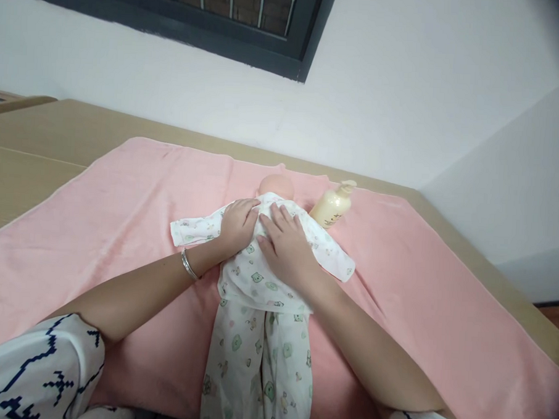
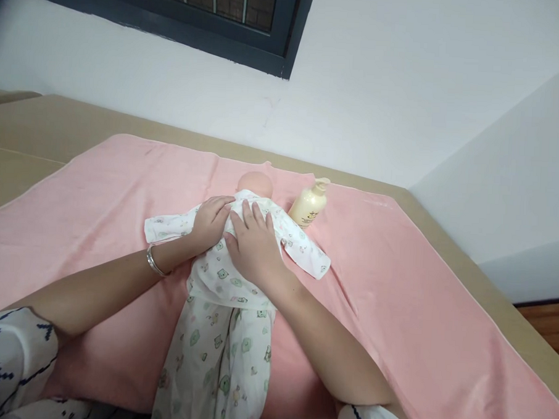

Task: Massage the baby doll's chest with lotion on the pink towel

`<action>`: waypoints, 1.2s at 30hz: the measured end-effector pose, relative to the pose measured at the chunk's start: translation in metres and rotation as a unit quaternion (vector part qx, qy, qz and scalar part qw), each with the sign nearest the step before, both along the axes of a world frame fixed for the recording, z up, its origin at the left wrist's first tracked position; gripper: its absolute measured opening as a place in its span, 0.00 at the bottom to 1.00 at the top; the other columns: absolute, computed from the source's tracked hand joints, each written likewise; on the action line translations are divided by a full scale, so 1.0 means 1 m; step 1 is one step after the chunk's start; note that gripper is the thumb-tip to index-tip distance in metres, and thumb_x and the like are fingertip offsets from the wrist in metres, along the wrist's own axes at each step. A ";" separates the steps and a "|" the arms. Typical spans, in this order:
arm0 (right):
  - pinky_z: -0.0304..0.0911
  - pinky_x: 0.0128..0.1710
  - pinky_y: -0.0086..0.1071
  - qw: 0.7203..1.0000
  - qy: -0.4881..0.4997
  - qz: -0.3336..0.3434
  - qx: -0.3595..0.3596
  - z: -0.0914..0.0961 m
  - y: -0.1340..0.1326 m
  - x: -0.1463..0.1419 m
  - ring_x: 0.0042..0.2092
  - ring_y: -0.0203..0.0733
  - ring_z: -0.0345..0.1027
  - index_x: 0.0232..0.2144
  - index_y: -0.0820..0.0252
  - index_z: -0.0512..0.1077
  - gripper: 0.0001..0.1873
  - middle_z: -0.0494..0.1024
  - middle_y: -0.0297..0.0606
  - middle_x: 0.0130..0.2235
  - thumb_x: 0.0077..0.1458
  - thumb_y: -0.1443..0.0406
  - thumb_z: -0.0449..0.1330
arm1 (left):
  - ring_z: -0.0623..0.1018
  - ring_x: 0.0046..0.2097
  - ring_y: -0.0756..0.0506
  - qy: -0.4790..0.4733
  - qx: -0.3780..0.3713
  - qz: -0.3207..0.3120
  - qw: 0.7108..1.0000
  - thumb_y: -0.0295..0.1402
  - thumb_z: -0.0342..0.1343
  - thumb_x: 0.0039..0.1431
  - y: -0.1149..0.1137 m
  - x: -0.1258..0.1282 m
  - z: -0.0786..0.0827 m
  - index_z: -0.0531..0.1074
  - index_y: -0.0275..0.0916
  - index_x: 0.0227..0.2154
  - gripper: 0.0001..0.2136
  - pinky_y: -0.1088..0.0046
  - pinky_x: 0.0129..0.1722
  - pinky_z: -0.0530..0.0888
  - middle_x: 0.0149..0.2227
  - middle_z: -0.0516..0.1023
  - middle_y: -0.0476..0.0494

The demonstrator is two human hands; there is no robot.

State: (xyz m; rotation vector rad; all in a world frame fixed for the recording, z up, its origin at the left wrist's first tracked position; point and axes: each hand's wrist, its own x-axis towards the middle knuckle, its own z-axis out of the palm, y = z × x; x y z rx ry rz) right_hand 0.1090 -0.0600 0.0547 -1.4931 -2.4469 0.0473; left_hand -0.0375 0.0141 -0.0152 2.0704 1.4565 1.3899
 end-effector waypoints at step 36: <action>0.56 0.24 0.35 0.941 -0.254 0.110 -0.195 0.036 -0.071 -0.004 0.33 0.48 0.73 0.23 0.54 0.77 0.07 0.79 0.38 0.28 0.47 0.72 0.68 | 0.76 0.35 0.40 0.424 -0.136 -0.287 0.848 0.24 0.60 0.47 -0.113 -0.004 0.094 0.72 0.40 0.26 0.05 0.66 0.28 0.68 0.35 0.76 0.40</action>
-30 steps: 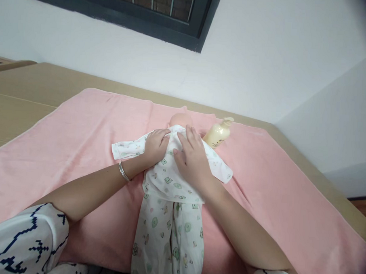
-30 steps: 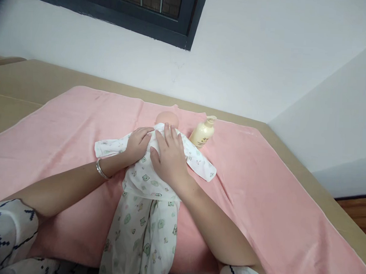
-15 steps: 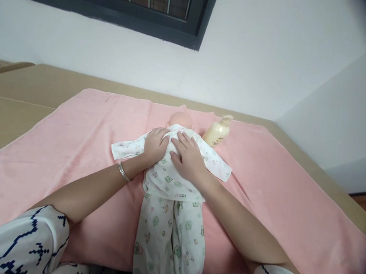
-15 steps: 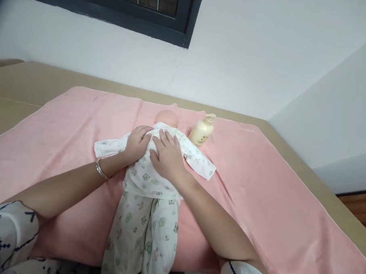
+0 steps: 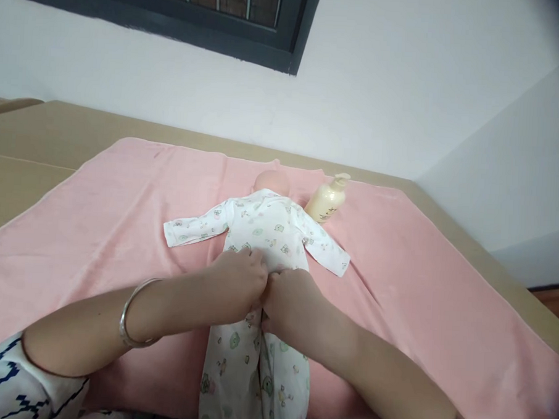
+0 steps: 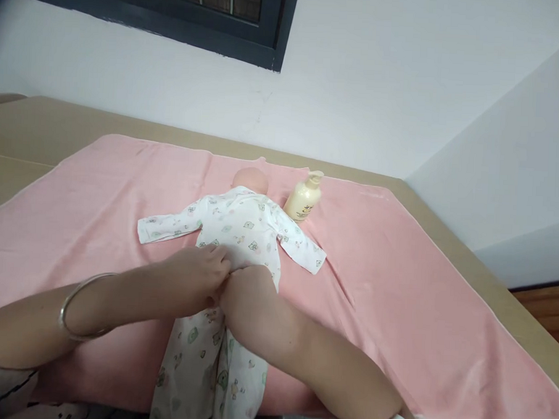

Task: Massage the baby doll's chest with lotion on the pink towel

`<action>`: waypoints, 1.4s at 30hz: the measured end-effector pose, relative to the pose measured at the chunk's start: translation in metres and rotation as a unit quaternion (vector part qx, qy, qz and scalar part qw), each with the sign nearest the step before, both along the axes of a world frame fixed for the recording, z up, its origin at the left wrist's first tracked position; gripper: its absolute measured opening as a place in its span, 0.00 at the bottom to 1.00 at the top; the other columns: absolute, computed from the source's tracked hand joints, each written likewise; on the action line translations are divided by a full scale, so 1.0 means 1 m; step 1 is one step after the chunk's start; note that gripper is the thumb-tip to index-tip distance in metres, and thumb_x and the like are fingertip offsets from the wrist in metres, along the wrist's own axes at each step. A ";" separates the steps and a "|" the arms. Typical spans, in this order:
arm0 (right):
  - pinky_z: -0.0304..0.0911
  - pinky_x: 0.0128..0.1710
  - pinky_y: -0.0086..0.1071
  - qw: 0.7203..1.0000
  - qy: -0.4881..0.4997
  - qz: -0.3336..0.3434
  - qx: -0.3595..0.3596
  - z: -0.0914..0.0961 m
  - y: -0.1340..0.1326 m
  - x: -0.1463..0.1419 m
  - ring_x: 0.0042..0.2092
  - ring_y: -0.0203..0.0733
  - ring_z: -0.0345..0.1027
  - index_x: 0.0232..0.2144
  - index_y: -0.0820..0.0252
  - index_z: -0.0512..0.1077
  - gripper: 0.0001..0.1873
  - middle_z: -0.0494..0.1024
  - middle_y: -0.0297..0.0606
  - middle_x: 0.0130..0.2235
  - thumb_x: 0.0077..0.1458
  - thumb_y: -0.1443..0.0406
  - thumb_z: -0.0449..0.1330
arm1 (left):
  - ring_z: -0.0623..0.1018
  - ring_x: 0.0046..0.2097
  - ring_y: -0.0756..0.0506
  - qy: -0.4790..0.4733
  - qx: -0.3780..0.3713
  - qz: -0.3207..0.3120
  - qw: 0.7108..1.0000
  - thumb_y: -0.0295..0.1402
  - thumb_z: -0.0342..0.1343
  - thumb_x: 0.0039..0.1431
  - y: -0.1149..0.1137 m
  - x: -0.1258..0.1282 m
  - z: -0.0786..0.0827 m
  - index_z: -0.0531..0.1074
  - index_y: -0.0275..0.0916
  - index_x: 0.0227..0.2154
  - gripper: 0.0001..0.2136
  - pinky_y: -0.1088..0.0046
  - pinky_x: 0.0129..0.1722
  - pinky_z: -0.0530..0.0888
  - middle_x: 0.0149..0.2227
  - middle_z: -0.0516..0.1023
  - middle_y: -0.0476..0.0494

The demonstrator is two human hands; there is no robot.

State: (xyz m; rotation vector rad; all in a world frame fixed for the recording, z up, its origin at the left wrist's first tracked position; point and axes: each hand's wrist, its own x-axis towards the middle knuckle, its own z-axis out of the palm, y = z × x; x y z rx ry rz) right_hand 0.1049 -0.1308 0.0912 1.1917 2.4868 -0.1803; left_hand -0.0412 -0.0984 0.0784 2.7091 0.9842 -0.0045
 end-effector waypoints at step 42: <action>0.37 0.69 0.63 0.918 0.316 -0.162 0.176 -0.053 0.105 0.033 0.73 0.56 0.37 0.69 0.60 0.56 0.29 0.52 0.47 0.72 0.68 0.61 0.41 | 0.51 0.73 0.35 -0.234 0.116 0.207 0.943 0.30 0.43 0.65 0.073 0.020 -0.064 0.57 0.37 0.66 0.26 0.40 0.70 0.44 0.71 0.56 0.34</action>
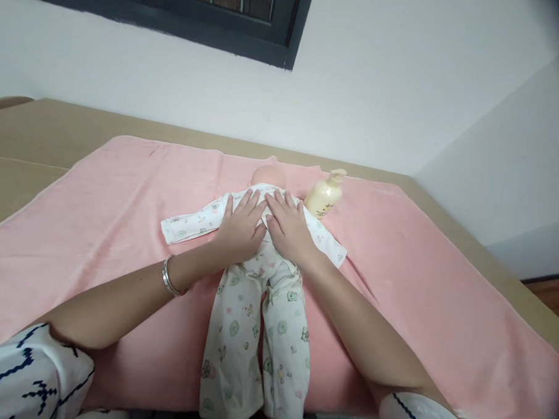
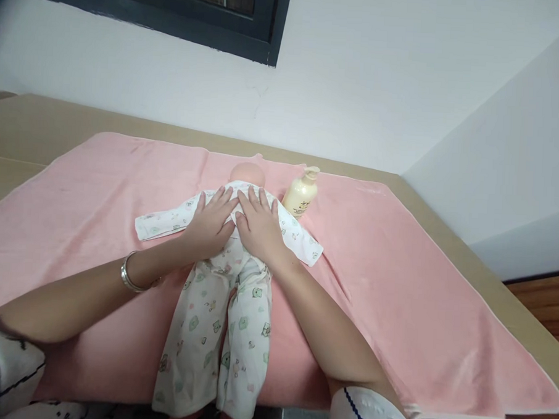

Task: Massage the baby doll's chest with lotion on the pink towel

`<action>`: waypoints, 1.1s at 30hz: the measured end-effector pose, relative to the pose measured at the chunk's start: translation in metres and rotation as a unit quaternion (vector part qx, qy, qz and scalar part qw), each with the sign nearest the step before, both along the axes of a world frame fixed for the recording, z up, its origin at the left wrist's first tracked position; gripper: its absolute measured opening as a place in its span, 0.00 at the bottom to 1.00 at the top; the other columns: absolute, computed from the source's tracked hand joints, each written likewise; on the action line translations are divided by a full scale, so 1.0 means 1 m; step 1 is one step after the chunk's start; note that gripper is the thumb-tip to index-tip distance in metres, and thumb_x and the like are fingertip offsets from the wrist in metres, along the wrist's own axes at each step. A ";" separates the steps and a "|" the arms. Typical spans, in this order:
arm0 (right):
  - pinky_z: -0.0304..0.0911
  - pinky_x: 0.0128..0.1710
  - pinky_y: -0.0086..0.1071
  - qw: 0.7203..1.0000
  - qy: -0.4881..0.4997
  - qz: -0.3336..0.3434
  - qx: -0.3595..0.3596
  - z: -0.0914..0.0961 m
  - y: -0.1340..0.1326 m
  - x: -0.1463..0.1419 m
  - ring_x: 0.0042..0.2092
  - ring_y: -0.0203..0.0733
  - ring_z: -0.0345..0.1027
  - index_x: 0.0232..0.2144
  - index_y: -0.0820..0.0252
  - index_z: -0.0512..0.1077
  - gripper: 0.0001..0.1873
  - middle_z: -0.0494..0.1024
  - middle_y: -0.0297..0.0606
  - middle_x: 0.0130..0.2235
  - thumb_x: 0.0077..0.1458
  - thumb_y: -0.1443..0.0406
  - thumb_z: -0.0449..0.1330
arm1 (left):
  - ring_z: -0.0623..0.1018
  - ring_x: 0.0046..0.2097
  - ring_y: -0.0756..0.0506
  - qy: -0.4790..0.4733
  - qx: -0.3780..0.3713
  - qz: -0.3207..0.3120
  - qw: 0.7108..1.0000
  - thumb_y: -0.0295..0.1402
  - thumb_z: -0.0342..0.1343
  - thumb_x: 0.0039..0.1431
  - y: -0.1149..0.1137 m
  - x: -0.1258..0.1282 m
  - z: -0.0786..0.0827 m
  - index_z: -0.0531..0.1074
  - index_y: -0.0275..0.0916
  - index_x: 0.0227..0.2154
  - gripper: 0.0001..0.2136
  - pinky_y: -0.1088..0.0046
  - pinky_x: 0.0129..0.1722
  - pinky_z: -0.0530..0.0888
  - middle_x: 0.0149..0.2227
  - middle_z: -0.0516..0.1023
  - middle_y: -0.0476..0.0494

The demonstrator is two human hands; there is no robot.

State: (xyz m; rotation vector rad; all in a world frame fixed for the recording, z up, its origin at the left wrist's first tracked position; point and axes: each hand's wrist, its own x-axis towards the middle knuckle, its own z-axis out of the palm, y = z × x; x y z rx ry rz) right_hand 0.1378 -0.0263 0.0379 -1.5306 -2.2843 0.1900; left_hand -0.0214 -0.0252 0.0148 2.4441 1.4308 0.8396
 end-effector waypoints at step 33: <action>0.57 0.63 0.49 0.995 -0.058 -0.023 0.082 -0.010 -0.054 -0.040 0.66 0.57 0.54 0.67 0.70 0.56 0.35 0.63 0.53 0.66 0.62 0.60 0.55 | 0.75 0.39 0.42 -0.133 0.159 0.028 0.978 0.27 0.48 0.60 -0.009 -0.008 0.018 0.75 0.39 0.38 0.10 0.63 0.40 0.73 0.35 0.76 0.42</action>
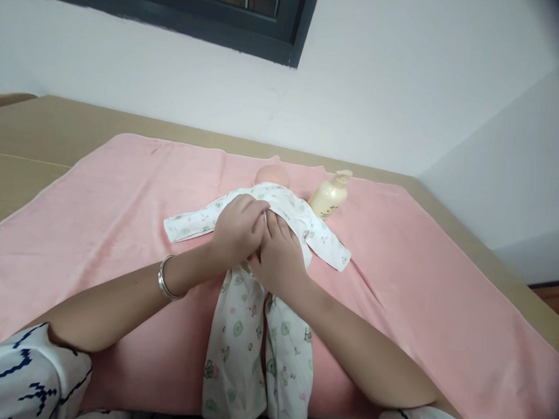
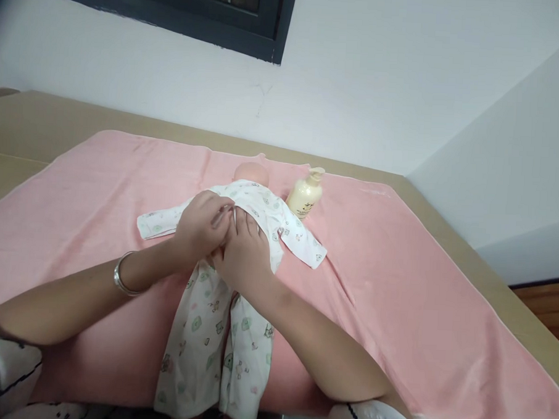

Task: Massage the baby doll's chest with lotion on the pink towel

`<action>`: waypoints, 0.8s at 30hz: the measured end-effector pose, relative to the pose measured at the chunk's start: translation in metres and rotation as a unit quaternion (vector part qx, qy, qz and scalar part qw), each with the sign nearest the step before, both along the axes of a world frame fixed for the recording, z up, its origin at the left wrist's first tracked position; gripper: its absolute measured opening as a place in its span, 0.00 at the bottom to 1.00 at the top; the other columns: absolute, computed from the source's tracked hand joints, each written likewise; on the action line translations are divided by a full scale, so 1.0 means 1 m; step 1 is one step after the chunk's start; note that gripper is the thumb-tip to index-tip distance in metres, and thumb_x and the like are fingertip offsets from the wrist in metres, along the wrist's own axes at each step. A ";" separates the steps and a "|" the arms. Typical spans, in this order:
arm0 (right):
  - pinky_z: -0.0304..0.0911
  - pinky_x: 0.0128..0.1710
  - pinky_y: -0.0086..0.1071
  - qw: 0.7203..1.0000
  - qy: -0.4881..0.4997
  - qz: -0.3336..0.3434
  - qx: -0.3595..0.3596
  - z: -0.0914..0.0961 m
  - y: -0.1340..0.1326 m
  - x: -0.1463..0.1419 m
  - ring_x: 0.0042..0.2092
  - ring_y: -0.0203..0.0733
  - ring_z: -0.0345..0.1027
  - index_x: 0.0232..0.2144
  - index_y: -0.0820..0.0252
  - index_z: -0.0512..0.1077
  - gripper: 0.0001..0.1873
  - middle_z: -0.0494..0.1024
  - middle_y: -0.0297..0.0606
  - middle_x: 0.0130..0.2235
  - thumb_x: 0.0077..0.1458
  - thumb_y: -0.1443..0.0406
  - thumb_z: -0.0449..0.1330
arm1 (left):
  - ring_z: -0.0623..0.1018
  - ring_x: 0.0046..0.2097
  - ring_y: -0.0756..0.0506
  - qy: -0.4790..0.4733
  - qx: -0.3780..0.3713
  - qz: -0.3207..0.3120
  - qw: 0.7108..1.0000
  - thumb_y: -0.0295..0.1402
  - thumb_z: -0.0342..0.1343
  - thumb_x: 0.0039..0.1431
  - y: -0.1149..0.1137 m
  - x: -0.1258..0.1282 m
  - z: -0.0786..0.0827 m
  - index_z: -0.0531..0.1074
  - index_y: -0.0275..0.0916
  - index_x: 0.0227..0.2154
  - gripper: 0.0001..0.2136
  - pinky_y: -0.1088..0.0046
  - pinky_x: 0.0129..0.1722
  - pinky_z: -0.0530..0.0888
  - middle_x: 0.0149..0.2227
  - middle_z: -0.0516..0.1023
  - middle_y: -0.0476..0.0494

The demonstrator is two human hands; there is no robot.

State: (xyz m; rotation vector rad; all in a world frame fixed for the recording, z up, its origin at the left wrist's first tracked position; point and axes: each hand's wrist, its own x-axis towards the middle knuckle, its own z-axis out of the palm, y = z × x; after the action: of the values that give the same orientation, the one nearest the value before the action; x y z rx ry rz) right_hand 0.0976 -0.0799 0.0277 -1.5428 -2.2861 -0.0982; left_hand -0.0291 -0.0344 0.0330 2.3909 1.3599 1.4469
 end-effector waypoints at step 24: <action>0.62 0.59 0.59 0.990 -0.113 -0.006 -0.081 0.013 -0.034 -0.013 0.69 0.69 0.47 0.66 0.76 0.57 0.36 0.53 0.65 0.70 0.66 0.55 0.55 | 0.79 0.47 0.34 0.123 -0.301 0.130 0.937 0.45 0.31 0.70 0.067 -0.032 -0.026 0.77 0.39 0.40 0.27 0.61 0.43 0.72 0.45 0.82 0.33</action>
State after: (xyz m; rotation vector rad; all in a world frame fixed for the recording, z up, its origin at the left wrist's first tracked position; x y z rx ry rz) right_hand 0.0842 -0.1137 0.0410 -1.7031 -2.5138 -0.0969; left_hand -0.0613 0.0326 0.0068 2.0765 1.8906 0.6155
